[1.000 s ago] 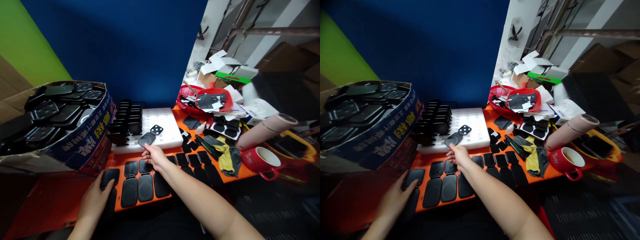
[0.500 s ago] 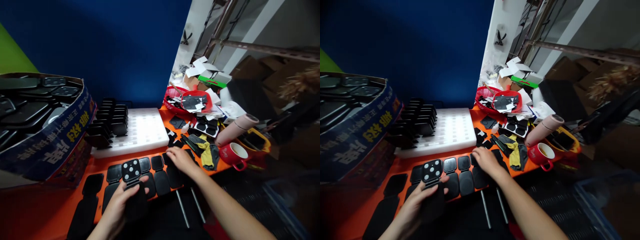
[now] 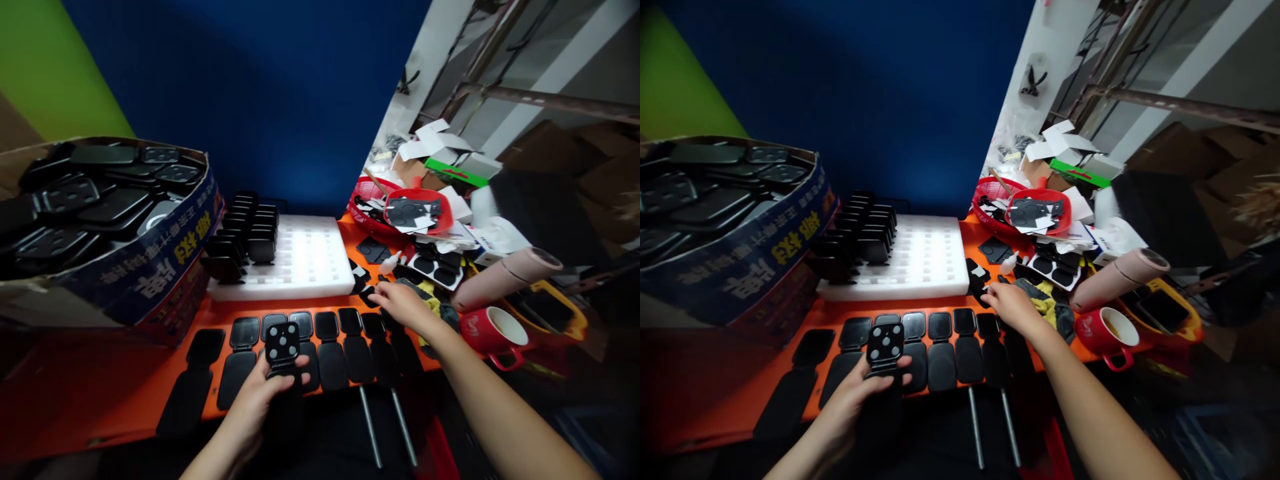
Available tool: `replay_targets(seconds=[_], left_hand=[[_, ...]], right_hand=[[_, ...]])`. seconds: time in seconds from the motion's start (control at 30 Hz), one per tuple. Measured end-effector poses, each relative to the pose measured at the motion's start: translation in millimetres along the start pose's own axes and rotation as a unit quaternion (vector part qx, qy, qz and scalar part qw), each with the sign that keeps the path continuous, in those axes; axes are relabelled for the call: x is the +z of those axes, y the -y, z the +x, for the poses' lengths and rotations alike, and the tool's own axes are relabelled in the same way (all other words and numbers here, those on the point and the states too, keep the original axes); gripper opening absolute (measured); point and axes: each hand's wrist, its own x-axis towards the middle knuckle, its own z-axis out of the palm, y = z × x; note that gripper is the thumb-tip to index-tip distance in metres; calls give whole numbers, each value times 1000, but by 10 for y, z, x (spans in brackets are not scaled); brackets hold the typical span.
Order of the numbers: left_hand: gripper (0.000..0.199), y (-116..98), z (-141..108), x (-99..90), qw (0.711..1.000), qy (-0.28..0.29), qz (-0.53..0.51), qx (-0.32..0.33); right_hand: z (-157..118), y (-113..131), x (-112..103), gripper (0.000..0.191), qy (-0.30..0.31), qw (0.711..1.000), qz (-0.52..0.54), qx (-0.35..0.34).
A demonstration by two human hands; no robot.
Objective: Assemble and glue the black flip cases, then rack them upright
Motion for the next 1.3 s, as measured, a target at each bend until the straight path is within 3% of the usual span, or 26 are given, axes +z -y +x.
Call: replay_targets(seconds=[0.07, 0.13, 0.27, 0.33, 0.63, 0.93, 1.17, 1.3], left_hand=[[43, 27, 35, 21, 1000, 20, -6, 0], [45, 57, 60, 63, 999, 35, -12, 9], [51, 106, 56, 155, 999, 36, 5, 28], [53, 122, 33, 181, 999, 29, 17, 41], [55, 157, 7, 127, 995, 23, 67, 72], [57, 141, 9, 117, 995, 18, 77, 68], [69, 204, 23, 155, 994, -22, 67, 83], [71, 241, 64, 123, 992, -24, 71, 101]], right_hand=[[-213, 201, 72, 26, -11, 979, 201, 19], [-418, 491, 237, 30, 34, 919, 392, 33], [-623, 1056, 635, 35, 74, 806, 582, 78], [-630, 1209, 771, 36, 88, 782, 610, 94], [-624, 1285, 927, 29, 53, 858, 505, 72], [-633, 1288, 973, 30, 41, 861, 502, 70], [-619, 1294, 978, 30, 47, 855, 510, 86], [-622, 1319, 972, 31, 21, 860, 502, 92]])
